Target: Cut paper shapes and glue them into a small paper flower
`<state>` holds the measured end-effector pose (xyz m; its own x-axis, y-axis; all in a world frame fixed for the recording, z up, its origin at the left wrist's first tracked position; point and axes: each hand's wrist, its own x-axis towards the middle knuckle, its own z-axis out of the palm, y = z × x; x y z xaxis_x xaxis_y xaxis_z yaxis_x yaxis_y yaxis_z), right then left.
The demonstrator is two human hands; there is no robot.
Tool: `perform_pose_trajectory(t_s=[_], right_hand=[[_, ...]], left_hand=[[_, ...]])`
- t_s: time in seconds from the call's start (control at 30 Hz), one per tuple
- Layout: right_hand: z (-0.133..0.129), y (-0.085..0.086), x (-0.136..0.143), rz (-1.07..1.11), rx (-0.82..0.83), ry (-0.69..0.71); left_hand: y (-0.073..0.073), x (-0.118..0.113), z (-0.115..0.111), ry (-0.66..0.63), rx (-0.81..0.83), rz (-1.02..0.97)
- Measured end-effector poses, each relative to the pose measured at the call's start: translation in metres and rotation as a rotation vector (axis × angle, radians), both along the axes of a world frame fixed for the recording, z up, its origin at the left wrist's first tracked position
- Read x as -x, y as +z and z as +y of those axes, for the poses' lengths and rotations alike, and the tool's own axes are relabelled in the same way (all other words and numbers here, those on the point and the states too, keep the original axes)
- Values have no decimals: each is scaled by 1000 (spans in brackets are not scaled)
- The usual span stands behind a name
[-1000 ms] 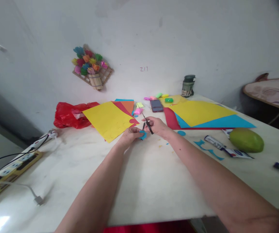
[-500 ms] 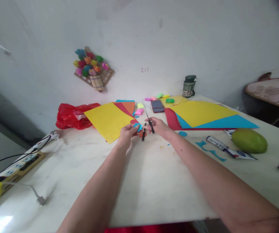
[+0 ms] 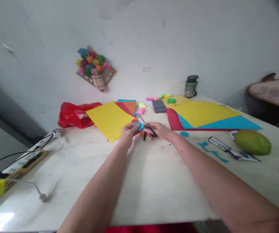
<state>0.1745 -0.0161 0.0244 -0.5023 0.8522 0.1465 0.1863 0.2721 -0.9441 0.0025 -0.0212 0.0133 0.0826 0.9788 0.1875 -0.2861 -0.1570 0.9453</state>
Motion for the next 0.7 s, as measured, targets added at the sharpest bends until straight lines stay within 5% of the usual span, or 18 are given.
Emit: perform_pose_trajectory(t_s=[0.7], right_hand=[[2, -3, 1, 30, 38, 56]], left_hand=[[0, 0, 0, 26, 0, -121]])
